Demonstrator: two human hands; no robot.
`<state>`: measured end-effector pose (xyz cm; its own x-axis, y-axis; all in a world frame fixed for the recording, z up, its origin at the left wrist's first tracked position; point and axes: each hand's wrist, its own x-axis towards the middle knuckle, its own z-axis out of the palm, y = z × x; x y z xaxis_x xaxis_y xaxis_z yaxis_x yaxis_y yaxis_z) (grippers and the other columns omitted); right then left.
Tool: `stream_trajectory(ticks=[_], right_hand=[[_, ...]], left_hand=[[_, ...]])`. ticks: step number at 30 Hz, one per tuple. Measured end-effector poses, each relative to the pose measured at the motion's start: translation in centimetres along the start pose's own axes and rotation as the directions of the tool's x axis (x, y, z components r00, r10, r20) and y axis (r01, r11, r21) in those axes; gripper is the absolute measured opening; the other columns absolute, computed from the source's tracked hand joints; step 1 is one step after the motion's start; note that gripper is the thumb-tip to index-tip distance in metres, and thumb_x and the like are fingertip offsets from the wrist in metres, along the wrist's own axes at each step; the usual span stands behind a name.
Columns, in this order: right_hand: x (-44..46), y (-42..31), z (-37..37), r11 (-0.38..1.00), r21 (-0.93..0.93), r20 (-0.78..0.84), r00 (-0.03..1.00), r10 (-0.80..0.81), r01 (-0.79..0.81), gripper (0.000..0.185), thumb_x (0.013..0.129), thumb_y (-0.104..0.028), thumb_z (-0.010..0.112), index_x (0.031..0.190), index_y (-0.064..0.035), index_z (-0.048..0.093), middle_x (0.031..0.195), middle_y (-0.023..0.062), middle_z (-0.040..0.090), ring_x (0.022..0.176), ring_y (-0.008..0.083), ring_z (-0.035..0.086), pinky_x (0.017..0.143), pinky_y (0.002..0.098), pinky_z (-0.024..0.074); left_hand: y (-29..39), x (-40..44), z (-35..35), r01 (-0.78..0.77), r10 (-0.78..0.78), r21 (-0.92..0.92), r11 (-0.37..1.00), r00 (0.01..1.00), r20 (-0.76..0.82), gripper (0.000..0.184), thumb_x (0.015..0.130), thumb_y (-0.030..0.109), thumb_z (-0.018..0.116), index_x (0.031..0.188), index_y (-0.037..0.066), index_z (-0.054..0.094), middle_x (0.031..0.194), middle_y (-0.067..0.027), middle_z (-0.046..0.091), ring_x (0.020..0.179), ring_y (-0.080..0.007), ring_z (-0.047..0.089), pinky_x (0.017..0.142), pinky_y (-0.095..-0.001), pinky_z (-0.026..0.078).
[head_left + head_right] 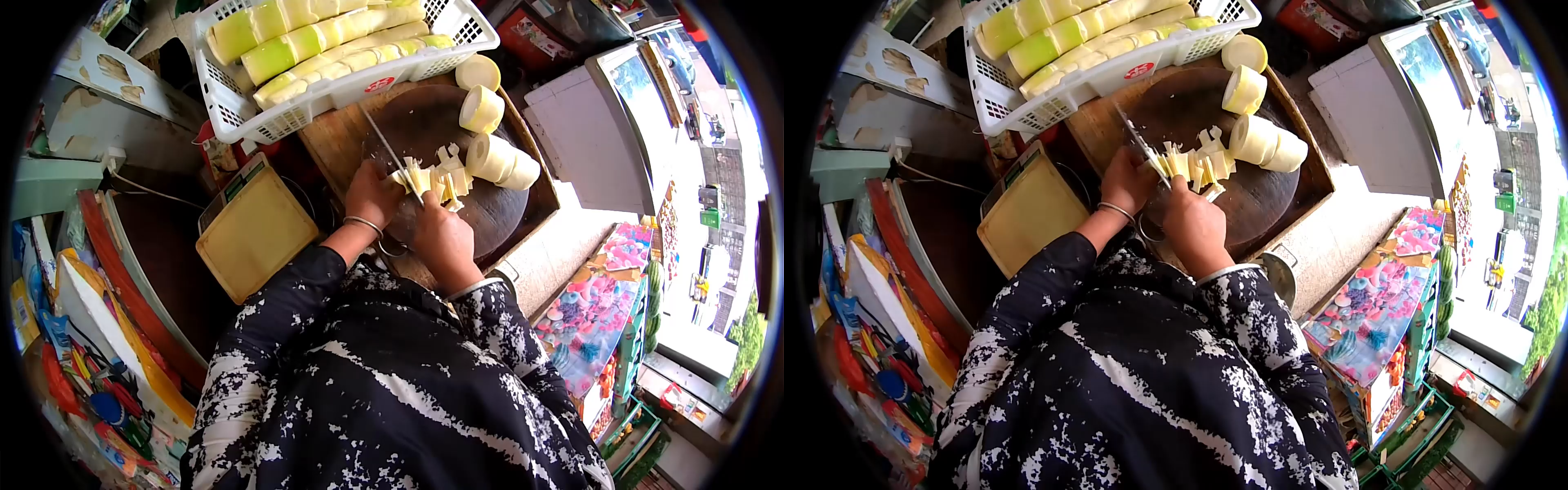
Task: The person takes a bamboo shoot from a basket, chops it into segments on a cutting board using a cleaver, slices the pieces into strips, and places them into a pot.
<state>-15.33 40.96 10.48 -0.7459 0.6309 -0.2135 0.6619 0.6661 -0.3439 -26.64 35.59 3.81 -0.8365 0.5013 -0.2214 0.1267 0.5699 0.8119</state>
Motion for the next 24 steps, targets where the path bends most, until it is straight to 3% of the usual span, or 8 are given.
stream_trajectory(ticks=[3, 5, 8, 12, 15, 21, 24], right_hand=[[0.9, 0.6, 1.6, 0.999, -0.052, 0.004, 1.000, -0.006, 0.006, 0.012, 0.079, -0.011, 0.047, 0.089, -0.0057, 0.048, 0.065, 0.0173, 0.062, 0.062, 0.0347, 0.062, 0.055, 0.0440, 0.0481], [1.1, 0.1, 0.9, 0.999, -0.049, 0.004, 1.000, 0.005, -0.005, 0.011, 0.079, -0.011, 0.048, 0.088, -0.0052, 0.048, 0.067, 0.0174, 0.062, 0.063, 0.0349, 0.062, 0.055, 0.0440, 0.0481], [0.2, -0.6, 0.2, 1.000, -0.023, 0.040, 0.999, 0.014, -0.013, 0.011, 0.079, -0.012, 0.048, 0.088, -0.0045, 0.048, 0.067, 0.0180, 0.063, 0.063, 0.0352, 0.062, 0.055, 0.0440, 0.0482], [0.7, -0.2, 1.1, 1.000, -0.006, 0.036, 0.999, -0.004, 0.004, 0.013, 0.081, -0.015, 0.048, 0.090, -0.0050, 0.049, 0.067, 0.0195, 0.062, 0.063, 0.0366, 0.062, 0.056, 0.0456, 0.0475], [0.4, -0.5, 0.6, 1.000, 0.019, 0.016, 1.000, 0.008, -0.008, 0.015, 0.083, -0.018, 0.049, 0.091, -0.0059, 0.050, 0.066, 0.0204, 0.061, 0.063, 0.0375, 0.061, 0.057, 0.0471, 0.0468], [0.5, 0.0, 0.9, 0.999, -0.008, 0.059, 0.997, 0.041, -0.041, 0.016, 0.083, -0.019, 0.050, 0.093, -0.0063, 0.051, 0.067, 0.0198, 0.061, 0.064, 0.0372, 0.061, 0.057, 0.0463, 0.0476], [-0.3, -0.3, 1.1, 0.999, 0.021, 0.038, 0.999, 0.036, -0.037, 0.016, 0.083, -0.019, 0.050, 0.093, -0.0063, 0.051, 0.067, 0.0198, 0.061, 0.064, 0.0372, 0.061, 0.057, 0.0462, 0.0477]], left_hand=[[-0.8, 0.1, 0.1, -0.122, 0.123, 0.029, 0.992, 0.992, -0.028, 0.031, 0.065, 0.020, 0.069, 0.081, 0.001, 0.052, 0.079, -0.0193, 0.059, 0.078, -0.0366, 0.057, 0.068, -0.0413, 0.047], [-1.3, 0.6, 0.6, -0.117, 0.118, 0.040, 0.992, 0.993, -0.007, 0.029, 0.066, 0.019, 0.068, 0.081, 0.001, 0.052, 0.079, -0.0191, 0.058, 0.078, -0.0370, 0.057, 0.068, -0.0413, 0.046], [-2.2, 0.8, 1.1, -0.086, 0.085, -0.114, 0.990, 0.996, -0.011, 0.029, 0.065, 0.019, 0.069, 0.080, 0.000, 0.052, 0.080, -0.0196, 0.059, 0.077, -0.0364, 0.058, 0.068, -0.0410, 0.047], [-1.1, 0.5, 0.3, -0.091, 0.091, 0.007, 0.996, 0.996, 0.015, 0.026, 0.066, 0.016, 0.066, 0.081, 0.000, 0.052, 0.080, -0.0207, 0.058, 0.079, -0.0383, 0.057, 0.069, -0.0414, 0.046], [-1.6, 0.6, 0.9, -0.088, 0.087, -0.088, 0.992, 0.996, -0.019, 0.025, 0.067, 0.016, 0.066, 0.081, 0.000, 0.053, 0.080, -0.0205, 0.058, 0.078, -0.0373, 0.058, 0.068, -0.0414, 0.046], [-1.8, 0.4, 0.6, -0.141, 0.141, -0.011, 0.990, 0.990, 0.008, 0.023, 0.067, 0.012, 0.064, 0.081, -0.001, 0.052, 0.080, -0.0208, 0.058, 0.078, -0.0385, 0.057, 0.068, -0.0409, 0.046], [-2.4, 0.7, 1.4, -0.158, 0.152, -0.244, 0.957, 0.987, -0.044, 0.023, 0.065, 0.011, 0.065, 0.081, -0.001, 0.053, 0.081, -0.0204, 0.059, 0.078, -0.0363, 0.059, 0.068, -0.0407, 0.047]])
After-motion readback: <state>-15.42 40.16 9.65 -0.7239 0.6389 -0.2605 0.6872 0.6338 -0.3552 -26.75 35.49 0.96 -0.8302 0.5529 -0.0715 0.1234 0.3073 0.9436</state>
